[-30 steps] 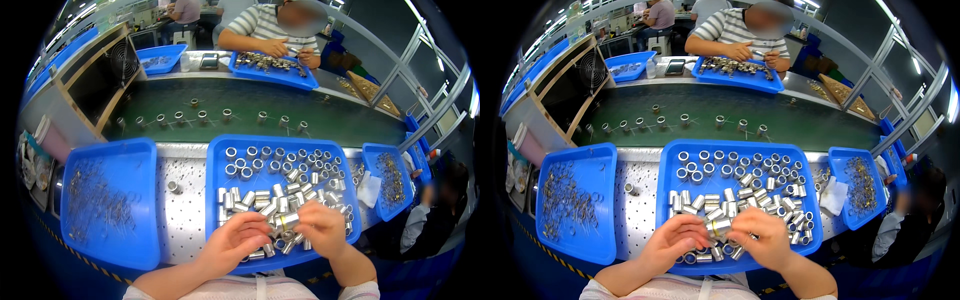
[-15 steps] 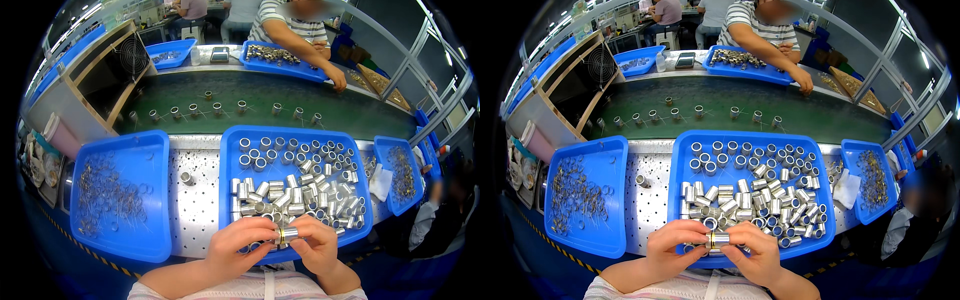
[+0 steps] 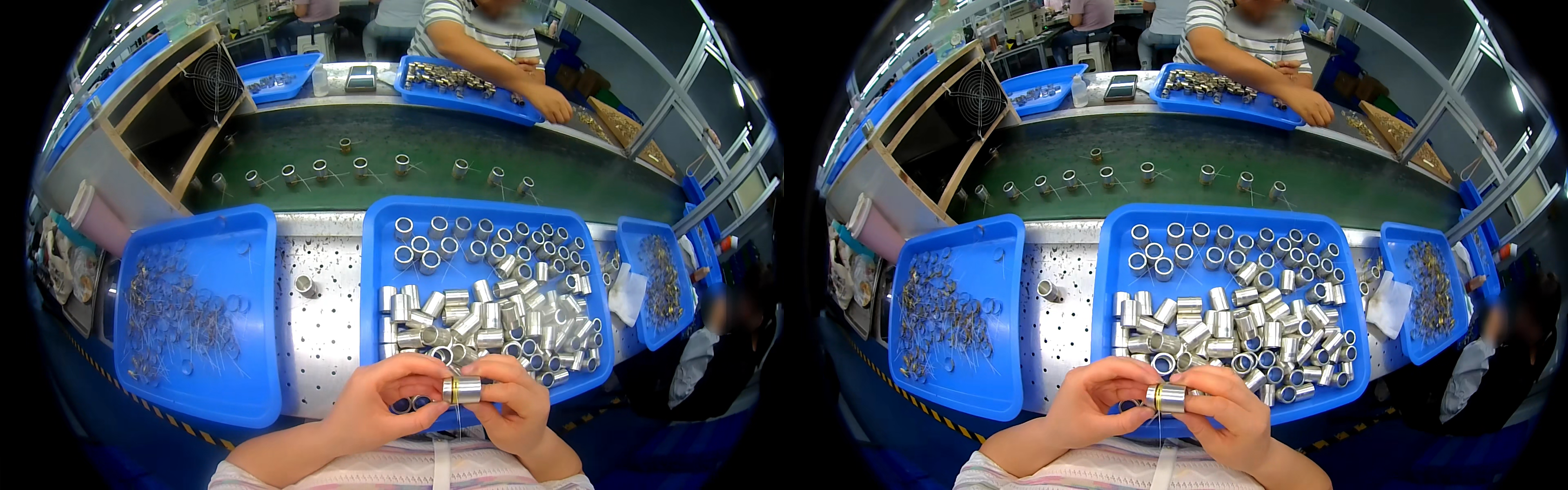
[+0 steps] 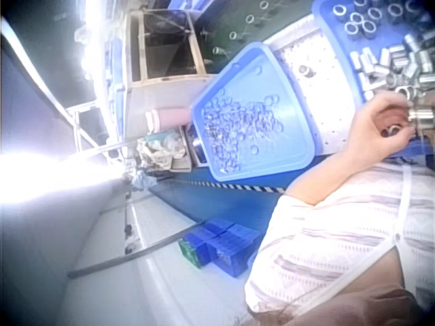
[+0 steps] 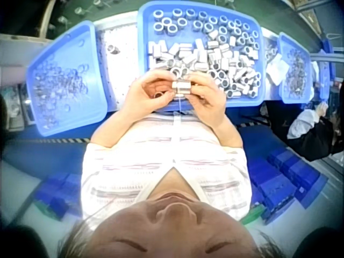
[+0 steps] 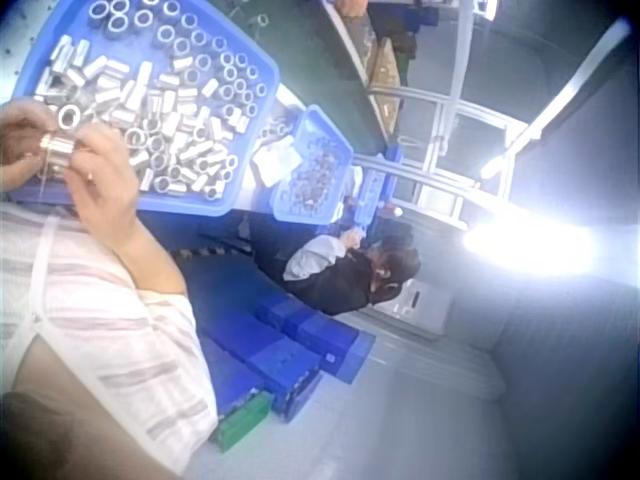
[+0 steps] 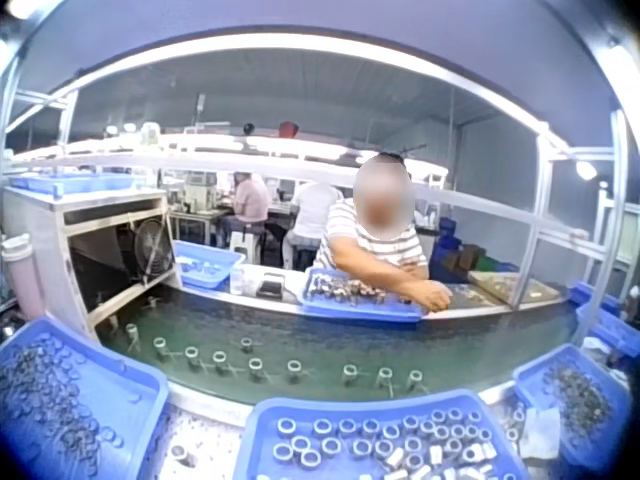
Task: The person repeatedly picks small cylindrical metal parts from a blue tray, inserts a thin wire or pin into each part, and places the assembled unit into a separate tray. The process is repetitive and performed by hand at a workbench in a factory setting.
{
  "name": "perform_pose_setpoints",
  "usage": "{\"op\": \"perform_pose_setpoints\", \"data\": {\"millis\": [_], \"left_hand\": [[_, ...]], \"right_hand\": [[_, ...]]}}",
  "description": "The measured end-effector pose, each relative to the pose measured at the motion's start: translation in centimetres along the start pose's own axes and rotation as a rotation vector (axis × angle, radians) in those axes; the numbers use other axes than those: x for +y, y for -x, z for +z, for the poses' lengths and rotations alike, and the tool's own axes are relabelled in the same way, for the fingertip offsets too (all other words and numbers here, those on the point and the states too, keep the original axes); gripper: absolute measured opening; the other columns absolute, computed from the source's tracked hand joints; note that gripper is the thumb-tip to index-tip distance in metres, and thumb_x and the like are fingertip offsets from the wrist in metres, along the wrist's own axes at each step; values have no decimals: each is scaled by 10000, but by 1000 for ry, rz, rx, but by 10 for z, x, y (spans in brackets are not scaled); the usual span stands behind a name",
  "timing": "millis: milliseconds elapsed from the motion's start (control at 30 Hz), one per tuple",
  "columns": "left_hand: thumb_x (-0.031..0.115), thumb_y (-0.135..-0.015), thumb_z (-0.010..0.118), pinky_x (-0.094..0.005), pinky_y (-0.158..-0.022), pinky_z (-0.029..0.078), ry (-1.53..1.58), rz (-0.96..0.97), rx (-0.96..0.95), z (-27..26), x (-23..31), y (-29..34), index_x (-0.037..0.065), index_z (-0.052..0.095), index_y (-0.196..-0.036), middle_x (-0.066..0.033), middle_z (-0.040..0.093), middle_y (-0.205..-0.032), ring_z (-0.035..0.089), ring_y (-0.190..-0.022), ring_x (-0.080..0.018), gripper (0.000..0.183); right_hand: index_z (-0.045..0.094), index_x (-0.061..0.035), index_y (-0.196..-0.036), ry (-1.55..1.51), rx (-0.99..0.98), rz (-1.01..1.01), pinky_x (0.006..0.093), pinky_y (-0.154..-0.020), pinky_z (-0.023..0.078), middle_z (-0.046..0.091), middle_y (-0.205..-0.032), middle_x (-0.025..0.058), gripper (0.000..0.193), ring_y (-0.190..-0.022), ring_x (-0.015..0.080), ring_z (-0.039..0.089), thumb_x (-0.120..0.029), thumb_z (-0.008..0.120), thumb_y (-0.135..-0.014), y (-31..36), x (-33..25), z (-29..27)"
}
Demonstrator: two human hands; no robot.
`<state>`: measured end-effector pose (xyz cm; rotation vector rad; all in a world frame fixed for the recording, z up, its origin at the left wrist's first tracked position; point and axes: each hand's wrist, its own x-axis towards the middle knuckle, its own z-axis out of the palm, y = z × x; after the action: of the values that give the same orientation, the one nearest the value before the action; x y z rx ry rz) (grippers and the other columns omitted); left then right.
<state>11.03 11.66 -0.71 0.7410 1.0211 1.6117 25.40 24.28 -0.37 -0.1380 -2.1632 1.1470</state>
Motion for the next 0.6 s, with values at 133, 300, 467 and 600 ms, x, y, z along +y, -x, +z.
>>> {"op": "perform_pose_setpoints", "data": {"millis": [133, 300, 467, 600], "left_hand": [[-88, -738, 624, -274, -852, 478, -93, 127, -59, -1, -1, 0, -26, 536, -1067, -110, 496, -1102, 536, -990, -159, 346], [-86, -717, 644, -278, -859, 482, -39, 56, -87, -1, 0, -1, -28, 547, -1066, -113, 497, -1097, 545, -981, -168, 367], [-89, -710, 646, -280, -854, 490, -15, 50, -95, -3, 0, -1, -38, 563, -1042, -119, 503, -1088, 554, -969, -174, 346], [-100, -703, 644, -284, -841, 496, 30, 22, -67, -2, -5, 3, -36, 568, -1036, -118, 511, -1079, 553, -971, -172, 347]], "right_hand": [[582, -7, -805, 35, -2, -49, 348, -750, 492, 608, -986, 157, 235, -892, 291, 607, 11, 737, -630, 0, -1, 0], [572, 4, -781, -5, 23, -79, 350, -747, 515, 610, -991, 188, 236, -890, 306, 619, -4, 746, -622, 2, -3, 1], [556, 20, -771, -18, 16, -24, 352, -784, 527, 603, -997, 217, 201, -927, 319, 618, 19, 721, -656, 6, -11, 6], [539, 5, -784, -19, 40, -8, 325, -734, 538, 601, -989, 211, 178, -885, 303, 635, -11, 699, -706, 11, -7, 9]]}}
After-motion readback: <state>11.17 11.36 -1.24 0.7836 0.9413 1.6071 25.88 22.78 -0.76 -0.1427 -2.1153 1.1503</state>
